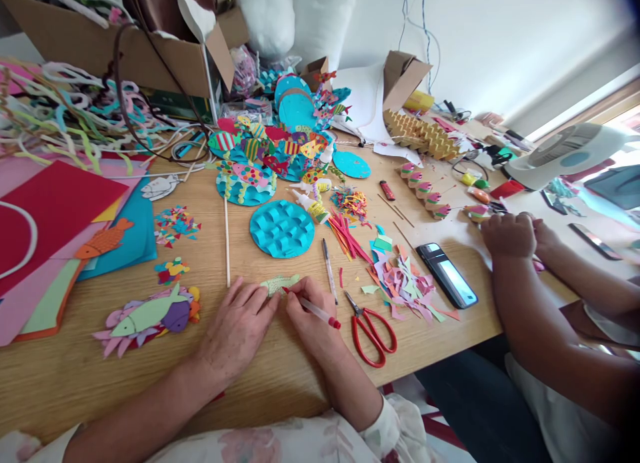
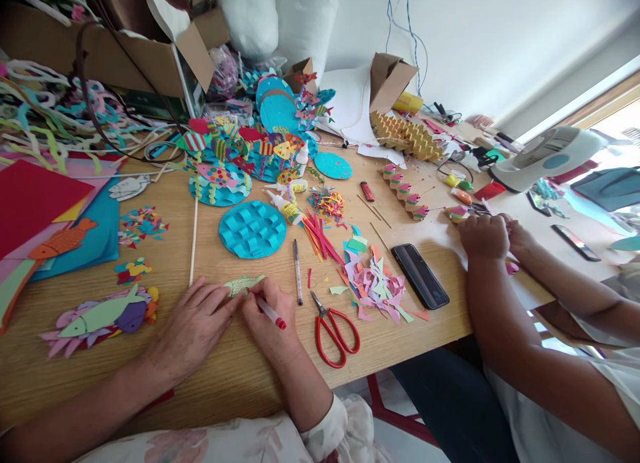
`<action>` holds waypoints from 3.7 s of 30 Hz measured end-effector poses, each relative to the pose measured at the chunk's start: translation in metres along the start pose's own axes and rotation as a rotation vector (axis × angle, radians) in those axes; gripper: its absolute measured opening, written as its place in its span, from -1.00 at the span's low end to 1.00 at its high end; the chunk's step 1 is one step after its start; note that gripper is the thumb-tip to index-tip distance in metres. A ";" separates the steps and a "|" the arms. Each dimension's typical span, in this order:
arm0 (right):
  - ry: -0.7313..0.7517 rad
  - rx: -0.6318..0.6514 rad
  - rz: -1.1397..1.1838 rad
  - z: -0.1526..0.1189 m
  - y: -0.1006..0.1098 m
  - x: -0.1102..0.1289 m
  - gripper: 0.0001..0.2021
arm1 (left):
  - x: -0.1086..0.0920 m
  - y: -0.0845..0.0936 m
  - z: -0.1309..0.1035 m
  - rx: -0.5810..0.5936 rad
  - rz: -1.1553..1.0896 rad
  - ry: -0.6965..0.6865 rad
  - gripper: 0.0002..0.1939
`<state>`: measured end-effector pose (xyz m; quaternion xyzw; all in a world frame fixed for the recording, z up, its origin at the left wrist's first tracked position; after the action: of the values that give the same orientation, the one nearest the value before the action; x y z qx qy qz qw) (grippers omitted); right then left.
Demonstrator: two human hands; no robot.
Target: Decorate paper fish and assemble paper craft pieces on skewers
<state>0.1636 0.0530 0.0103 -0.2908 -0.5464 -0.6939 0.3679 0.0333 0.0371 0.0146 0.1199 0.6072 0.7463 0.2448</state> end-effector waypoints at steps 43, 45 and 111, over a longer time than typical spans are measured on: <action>-0.001 0.048 0.052 0.004 -0.008 0.000 -0.93 | -0.001 0.000 0.003 -0.026 -0.045 0.015 -0.73; 0.000 0.046 0.056 0.004 -0.008 0.000 -0.94 | -0.001 0.000 0.003 -0.031 -0.043 0.018 -0.73; 0.008 0.038 0.014 0.000 -0.004 0.001 -0.94 | 0.000 -0.001 0.002 -0.027 -0.043 0.032 -0.72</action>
<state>0.1597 0.0537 0.0088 -0.2847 -0.5558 -0.6821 0.3804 0.0345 0.0388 0.0139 0.0914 0.6033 0.7509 0.2526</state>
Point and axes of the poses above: each hand's wrist, its own z-axis towards the middle knuckle, its own y-axis out of the back of the hand, x = y × z, the point moved 5 cm from there along z, towards the middle knuckle, and after that the axes turned 9 degrees about y, right-handed, at the moved point
